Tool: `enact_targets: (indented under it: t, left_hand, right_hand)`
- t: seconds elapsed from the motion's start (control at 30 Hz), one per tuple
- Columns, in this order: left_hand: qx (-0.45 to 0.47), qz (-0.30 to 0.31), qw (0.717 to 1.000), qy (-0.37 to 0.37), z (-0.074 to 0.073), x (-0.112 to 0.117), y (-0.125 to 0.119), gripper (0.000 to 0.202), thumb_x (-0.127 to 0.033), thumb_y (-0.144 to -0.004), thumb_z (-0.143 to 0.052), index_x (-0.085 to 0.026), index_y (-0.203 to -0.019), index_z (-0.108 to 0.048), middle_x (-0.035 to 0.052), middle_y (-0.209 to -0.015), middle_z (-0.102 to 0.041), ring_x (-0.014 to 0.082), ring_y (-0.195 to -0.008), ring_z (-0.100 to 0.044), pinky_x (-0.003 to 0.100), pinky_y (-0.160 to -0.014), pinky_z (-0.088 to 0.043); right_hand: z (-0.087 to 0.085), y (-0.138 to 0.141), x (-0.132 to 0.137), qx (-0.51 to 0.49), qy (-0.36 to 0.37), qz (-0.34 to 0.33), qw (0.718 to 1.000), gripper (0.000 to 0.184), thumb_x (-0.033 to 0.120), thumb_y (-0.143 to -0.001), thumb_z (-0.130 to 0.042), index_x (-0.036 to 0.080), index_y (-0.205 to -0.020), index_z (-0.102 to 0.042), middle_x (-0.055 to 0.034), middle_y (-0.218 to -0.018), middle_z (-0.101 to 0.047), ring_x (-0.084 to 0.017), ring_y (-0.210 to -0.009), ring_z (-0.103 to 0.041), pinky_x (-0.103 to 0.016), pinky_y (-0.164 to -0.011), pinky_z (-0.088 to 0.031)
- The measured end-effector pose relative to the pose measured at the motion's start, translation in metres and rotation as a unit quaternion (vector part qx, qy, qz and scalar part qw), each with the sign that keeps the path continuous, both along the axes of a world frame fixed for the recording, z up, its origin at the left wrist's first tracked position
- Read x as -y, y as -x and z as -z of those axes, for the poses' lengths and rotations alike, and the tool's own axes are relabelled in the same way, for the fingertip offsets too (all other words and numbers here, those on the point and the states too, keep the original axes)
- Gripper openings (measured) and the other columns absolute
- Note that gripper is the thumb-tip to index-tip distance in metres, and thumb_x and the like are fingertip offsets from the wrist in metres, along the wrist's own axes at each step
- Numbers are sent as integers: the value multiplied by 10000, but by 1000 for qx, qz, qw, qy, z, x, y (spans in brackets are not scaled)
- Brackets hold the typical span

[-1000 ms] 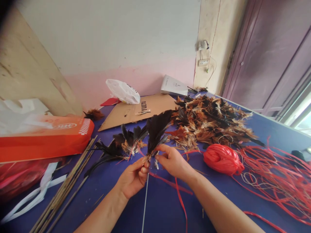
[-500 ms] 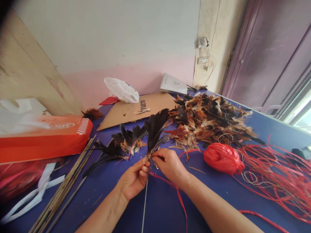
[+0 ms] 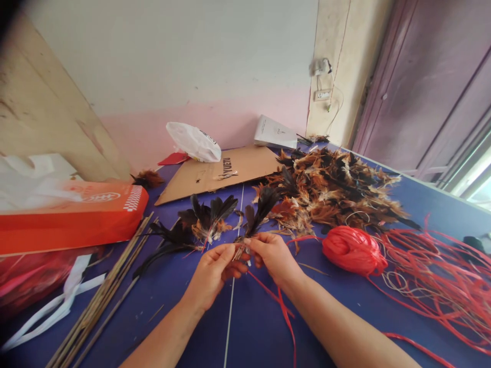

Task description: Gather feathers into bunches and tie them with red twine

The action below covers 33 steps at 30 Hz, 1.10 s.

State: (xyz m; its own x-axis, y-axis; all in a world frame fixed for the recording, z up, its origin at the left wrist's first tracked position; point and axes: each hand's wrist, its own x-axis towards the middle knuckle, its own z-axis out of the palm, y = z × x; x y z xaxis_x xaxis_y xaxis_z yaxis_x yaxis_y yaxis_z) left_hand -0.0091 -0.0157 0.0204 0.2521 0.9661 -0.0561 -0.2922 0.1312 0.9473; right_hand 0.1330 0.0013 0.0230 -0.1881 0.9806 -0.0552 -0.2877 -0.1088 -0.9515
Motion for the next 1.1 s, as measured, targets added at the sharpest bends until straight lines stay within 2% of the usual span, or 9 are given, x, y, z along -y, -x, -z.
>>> enact_targets:
  t: [0.2,0.43,0.53,0.63,0.77,0.83,0.93,1.0,1.1]
  left_hand:
    - [41,29,999,7,-7,2,0,271,-253,-712,-628,-113,-945,-628,103,-840,-677,133,-663,-629,206,-603,-482]
    - [32,29,999,8,-4,2,-2,228,-237,-700,-639,-115,-893,-637,80,-764,-677,125,-617,-619,195,-542,-469]
    - [-2,7,1000,20,0,4,-5,200,-274,-688,-645,-104,-795,-642,73,-704,-669,111,-542,-597,178,-467,-437]
    - [-14,-18,998,60,5,8,-10,201,-308,-678,-645,-112,-717,-632,53,-649,-653,93,-483,-567,158,-401,-379]
    - [-62,-22,996,58,4,12,-10,217,-349,-699,-608,-133,-706,-630,20,-569,-599,90,-425,-515,165,-347,-297]
    - [-123,-63,990,-41,-1,11,-6,181,-323,-700,-611,-147,-691,-654,20,-605,-589,94,-478,-510,179,-397,-335]
    - [-163,-104,963,-190,-9,8,0,69,-234,-659,-657,-174,-643,-687,43,-790,-602,125,-680,-535,194,-589,-404]
    - [-153,-77,964,-204,-10,6,3,53,-217,-661,-656,-183,-649,-695,54,-872,-607,130,-699,-533,205,-618,-409]
    - [-141,-15,976,-166,-7,2,5,119,-257,-707,-611,-173,-706,-695,59,-823,-629,105,-557,-507,210,-503,-400]
  right_hand:
    - [0,-3,0,-162,72,-30,984,247,271,-634,-683,138,-570,-486,71,-423,-413,-27,-379,-339,-164,-388,-272]
    - [0,1,2,-191,94,-46,976,250,283,-650,-668,135,-573,-483,54,-450,-438,-46,-420,-412,-167,-412,-308]
    - [1,5,4,-147,51,-13,988,273,322,-672,-643,146,-564,-465,66,-435,-400,-49,-408,-384,-180,-412,-295]
    - [0,8,6,-33,-28,84,996,244,341,-684,-621,154,-599,-490,64,-460,-414,-51,-411,-351,-195,-420,-291]
    - [0,5,3,132,-119,146,973,178,318,-696,-595,154,-644,-552,37,-523,-479,-70,-476,-392,-203,-458,-319]
    - [0,2,1,160,-118,119,973,174,314,-688,-597,149,-644,-564,31,-540,-498,-67,-477,-397,-201,-449,-316]
    - [1,0,-1,120,-37,47,991,216,344,-675,-597,154,-608,-519,63,-446,-420,-47,-379,-326,-195,-370,-248]
    - [2,-1,-1,63,21,2,998,238,346,-663,-603,159,-591,-476,77,-423,-395,-34,-347,-294,-185,-345,-216]
    - [3,-2,-1,17,74,-42,996,244,319,-637,-623,156,-573,-453,84,-418,-388,-20,-341,-275,-166,-331,-187]
